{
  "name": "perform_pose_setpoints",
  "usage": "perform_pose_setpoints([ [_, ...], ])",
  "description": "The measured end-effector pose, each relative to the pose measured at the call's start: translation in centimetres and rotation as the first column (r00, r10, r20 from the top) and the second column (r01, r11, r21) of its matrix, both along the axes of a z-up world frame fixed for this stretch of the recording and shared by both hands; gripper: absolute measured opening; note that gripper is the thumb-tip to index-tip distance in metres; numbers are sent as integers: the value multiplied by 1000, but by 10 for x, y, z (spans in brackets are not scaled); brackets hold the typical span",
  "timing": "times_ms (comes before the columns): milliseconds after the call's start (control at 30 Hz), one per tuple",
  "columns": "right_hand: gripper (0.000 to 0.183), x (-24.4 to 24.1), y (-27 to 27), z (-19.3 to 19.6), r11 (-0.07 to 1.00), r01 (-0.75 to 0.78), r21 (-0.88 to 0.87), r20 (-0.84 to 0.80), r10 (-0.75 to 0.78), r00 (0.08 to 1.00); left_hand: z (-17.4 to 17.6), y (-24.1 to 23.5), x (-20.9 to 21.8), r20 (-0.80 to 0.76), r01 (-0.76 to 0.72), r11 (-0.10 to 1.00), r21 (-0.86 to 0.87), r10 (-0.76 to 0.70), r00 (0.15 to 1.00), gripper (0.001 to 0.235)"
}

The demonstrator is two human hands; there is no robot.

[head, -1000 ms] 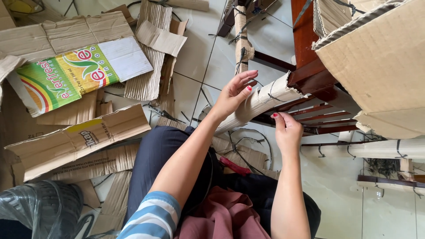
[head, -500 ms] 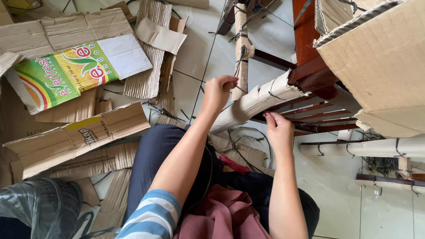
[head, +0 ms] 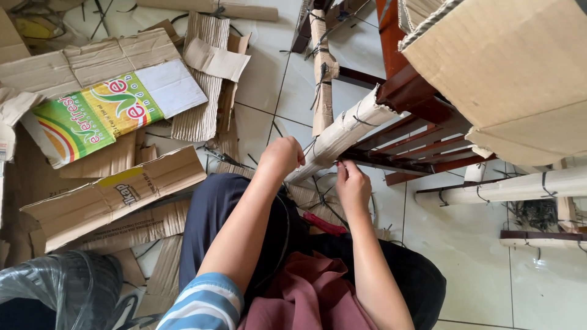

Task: The person sits on the floor and ties wire around a rolled cardboard tube attached to a wooden frame. They wrap the wire multiple times, twist it to secure the roll, and trim the excess wire with a red cutter.

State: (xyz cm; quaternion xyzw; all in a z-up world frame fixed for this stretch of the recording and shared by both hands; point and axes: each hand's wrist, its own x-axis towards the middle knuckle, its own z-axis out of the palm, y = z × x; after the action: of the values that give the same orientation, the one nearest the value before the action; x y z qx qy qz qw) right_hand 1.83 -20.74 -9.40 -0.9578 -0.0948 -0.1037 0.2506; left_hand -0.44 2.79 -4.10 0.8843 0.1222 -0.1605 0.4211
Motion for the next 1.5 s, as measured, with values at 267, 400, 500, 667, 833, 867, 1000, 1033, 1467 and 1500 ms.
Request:
perform_pose_setpoints([
  [267,40,-1,31,19,994,107,-15,-177,-108,978,-17,-42,-8,209,140,946,293,-206,956,11],
  [400,44,2,56,28,990,138,21,-36,-137,990,-16,-37,-9,236,196,947,256,-258,937,18],
  [500,49,23,43,-22,986,164,4,123,-164,979,-25,-38,-10,269,241,924,296,-322,907,13],
  [667,48,29,37,-40,987,149,67,189,-159,969,-31,-46,-14,384,160,879,449,-352,854,8],
  [833,46,19,42,-21,988,117,101,109,-127,986,3,-77,-31,589,-17,831,556,-380,713,14],
  [867,46,17,44,-18,988,135,73,76,-140,987,-22,-92,-22,609,-25,819,573,-405,683,17],
  [1000,46,20,28,-44,989,144,-40,75,-141,987,38,-80,-29,664,-30,838,544,-409,626,16],
  [1033,46,19,28,-41,988,148,-36,78,-145,986,37,-78,-26,665,-29,837,547,-413,622,16],
  [1467,44,9,42,-48,925,324,196,-242,-275,931,2,-56,-17,521,91,894,439,-335,785,16],
  [1500,42,9,42,-56,907,343,245,-220,-292,931,-1,-53,-18,501,101,901,423,-325,802,16],
])
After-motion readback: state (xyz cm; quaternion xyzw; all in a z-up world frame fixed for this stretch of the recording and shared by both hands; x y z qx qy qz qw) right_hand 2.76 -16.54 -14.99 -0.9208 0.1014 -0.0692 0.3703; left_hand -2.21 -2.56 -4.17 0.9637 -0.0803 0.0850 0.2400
